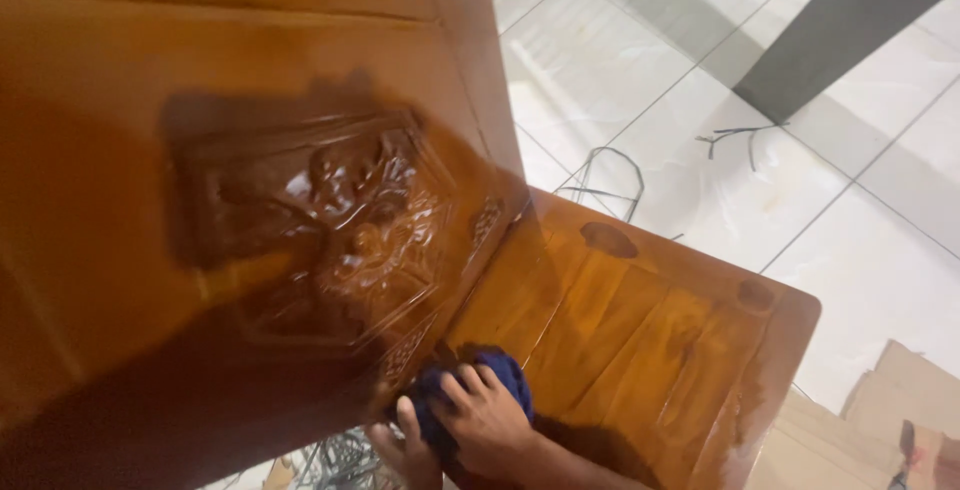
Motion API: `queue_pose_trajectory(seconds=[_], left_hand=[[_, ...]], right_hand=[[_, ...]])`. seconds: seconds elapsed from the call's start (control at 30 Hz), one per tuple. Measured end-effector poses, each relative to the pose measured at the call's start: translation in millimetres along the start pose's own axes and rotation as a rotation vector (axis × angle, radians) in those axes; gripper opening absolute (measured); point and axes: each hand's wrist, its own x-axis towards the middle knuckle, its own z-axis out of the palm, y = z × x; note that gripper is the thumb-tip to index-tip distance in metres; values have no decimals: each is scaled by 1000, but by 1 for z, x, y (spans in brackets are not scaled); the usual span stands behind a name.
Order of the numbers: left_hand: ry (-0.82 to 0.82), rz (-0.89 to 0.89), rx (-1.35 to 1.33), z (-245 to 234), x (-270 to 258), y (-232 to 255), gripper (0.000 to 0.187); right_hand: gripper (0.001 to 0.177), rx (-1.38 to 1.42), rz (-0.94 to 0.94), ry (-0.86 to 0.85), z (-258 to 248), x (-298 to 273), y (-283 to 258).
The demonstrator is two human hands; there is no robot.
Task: Polishing a wooden chair with a cloth to clean or finish the surface
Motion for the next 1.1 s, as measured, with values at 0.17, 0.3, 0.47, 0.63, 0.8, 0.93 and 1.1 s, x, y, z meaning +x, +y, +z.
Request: queue_pose_trajectory(seconds=[0.17, 0.3, 0.47, 0.63, 0.8, 0.93, 1.1], left_hand=[[-6, 45, 558, 0, -43, 16, 87], [-208, 534, 601, 10, -60, 18, 79], [-593, 739, 655, 21, -65, -23, 72], [-635, 1166, 842, 35, -57, -22, 95], [-558, 1345, 819, 42, -52, -17, 96], [-560, 1343, 818, 41, -51, -3, 94], [-681, 1153, 897, 32, -60, 14, 95]], right_hand=[[45, -9, -9, 127, -19, -54, 46], [63, -195, 392, 192, -91, -69, 104], [79, -355, 731, 278, -111, -96, 124], [73, -107, 323, 106, -58, -154, 51], [62, -203, 431, 141, -90, -186, 81], [64, -419, 825, 337, -146, -197, 171], [49, -463, 1010, 428, -158, -195, 195]])
